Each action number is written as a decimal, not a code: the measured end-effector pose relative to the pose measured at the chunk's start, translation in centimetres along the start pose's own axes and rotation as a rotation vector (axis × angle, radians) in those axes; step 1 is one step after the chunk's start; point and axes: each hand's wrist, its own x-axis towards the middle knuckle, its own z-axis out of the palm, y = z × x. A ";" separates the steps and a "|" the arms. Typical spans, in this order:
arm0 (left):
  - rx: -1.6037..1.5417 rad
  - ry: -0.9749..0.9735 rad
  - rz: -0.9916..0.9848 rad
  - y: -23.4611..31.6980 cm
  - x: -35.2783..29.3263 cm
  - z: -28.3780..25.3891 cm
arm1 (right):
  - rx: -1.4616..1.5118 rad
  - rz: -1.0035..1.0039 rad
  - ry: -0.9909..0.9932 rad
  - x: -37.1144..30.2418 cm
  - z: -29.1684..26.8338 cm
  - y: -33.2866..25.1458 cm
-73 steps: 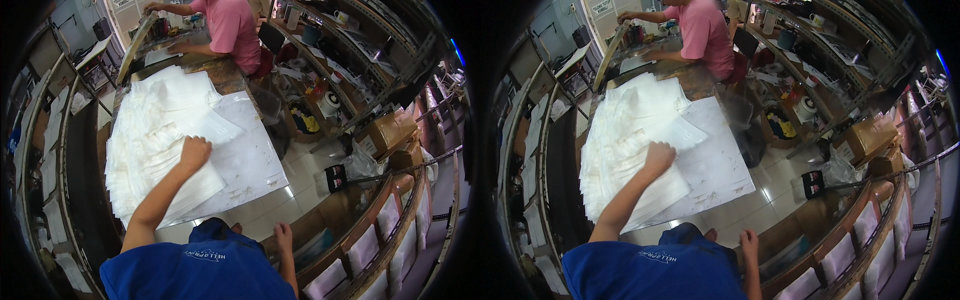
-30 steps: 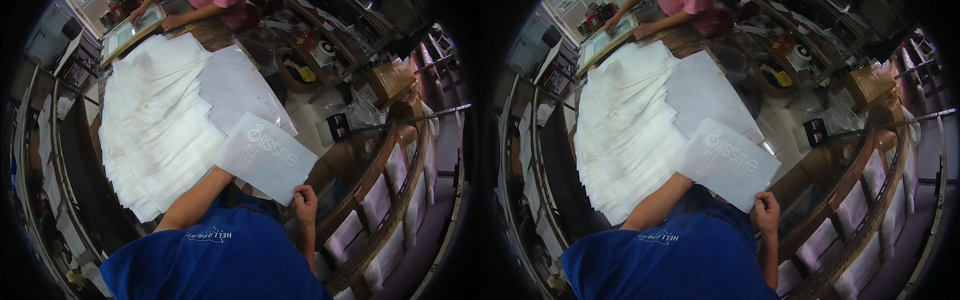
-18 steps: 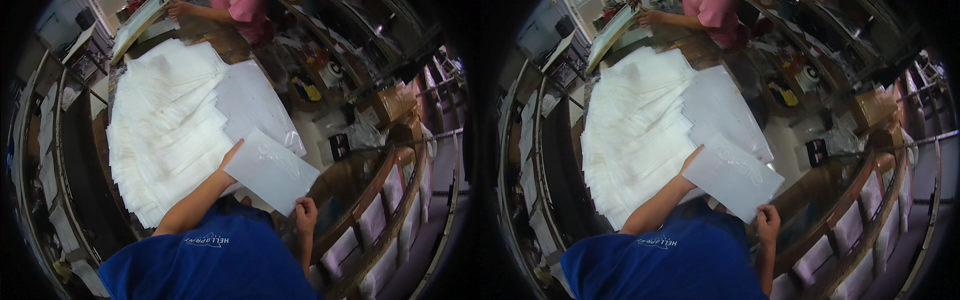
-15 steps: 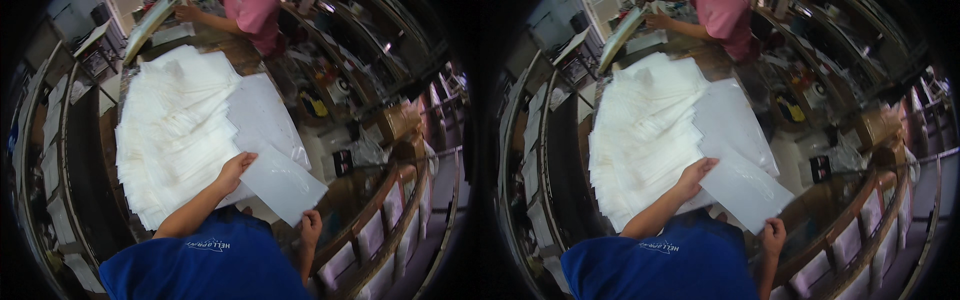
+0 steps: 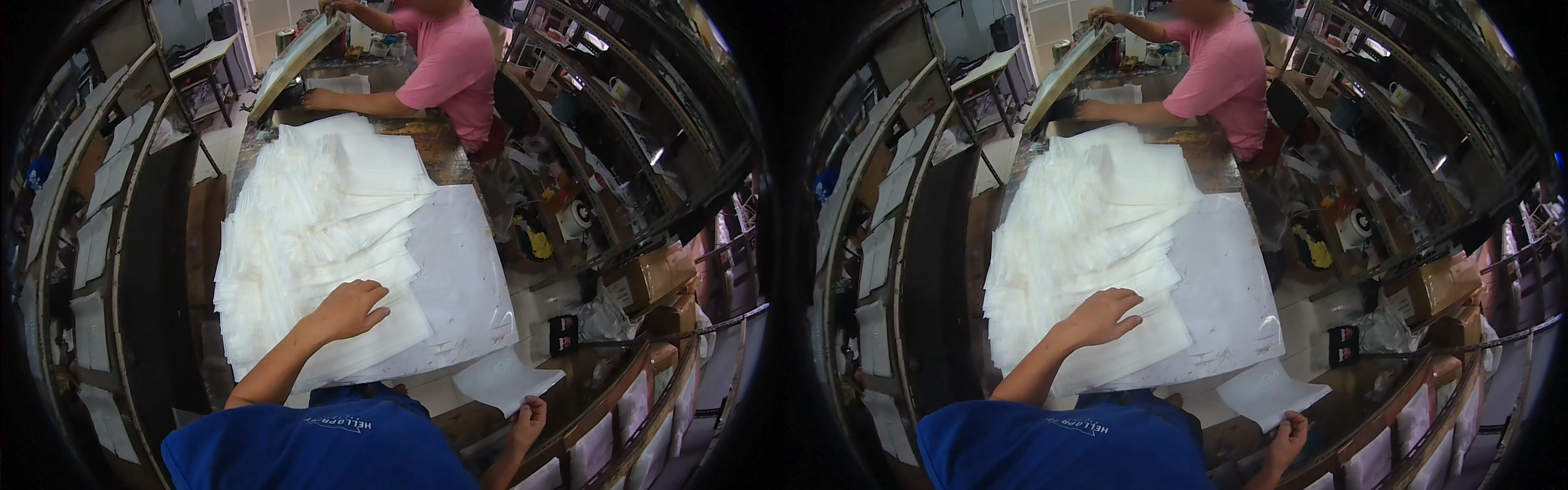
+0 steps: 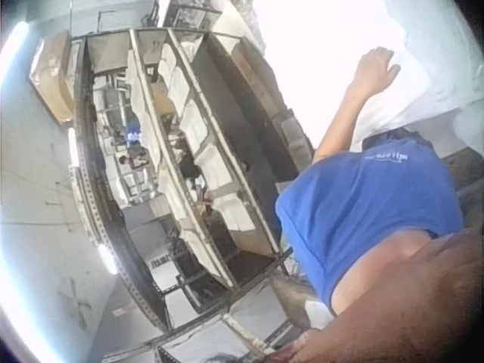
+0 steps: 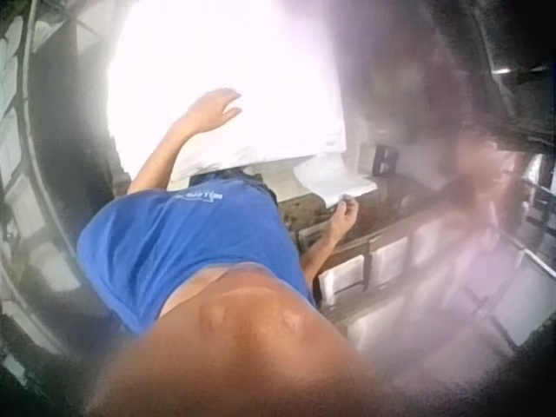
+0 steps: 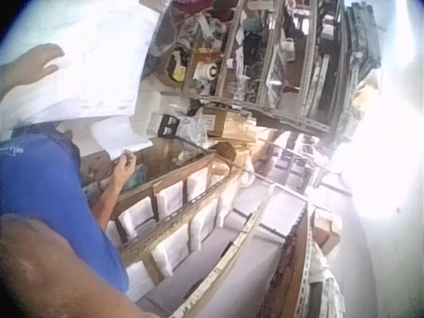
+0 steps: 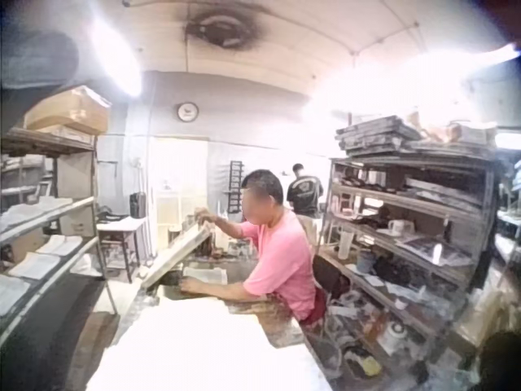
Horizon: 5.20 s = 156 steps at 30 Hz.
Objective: The person repeatedly picks up white sheets of paper from a table and places them onto a nearby metal shelving unit. Another person in a pink shirt is visible working at the same table in the background.
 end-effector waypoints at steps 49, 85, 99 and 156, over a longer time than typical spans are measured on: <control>-0.302 -0.348 0.710 20.5 7.3 10.1 | -0.681 0.067 0.778 -22.8 -19.1 -15.3; -0.455 -0.524 1.184 31.4 0.3 16.8 | -0.183 0.079 0.512 -25.1 -21.5 -13.2; -0.643 -0.375 1.487 35.9 -2.9 16.4 | -0.208 0.095 0.462 -15.7 -14.1 -11.4; -0.011 0.033 0.390 11.6 1.4 14.0 | -0.715 0.379 -0.614 -5.4 -4.9 29.8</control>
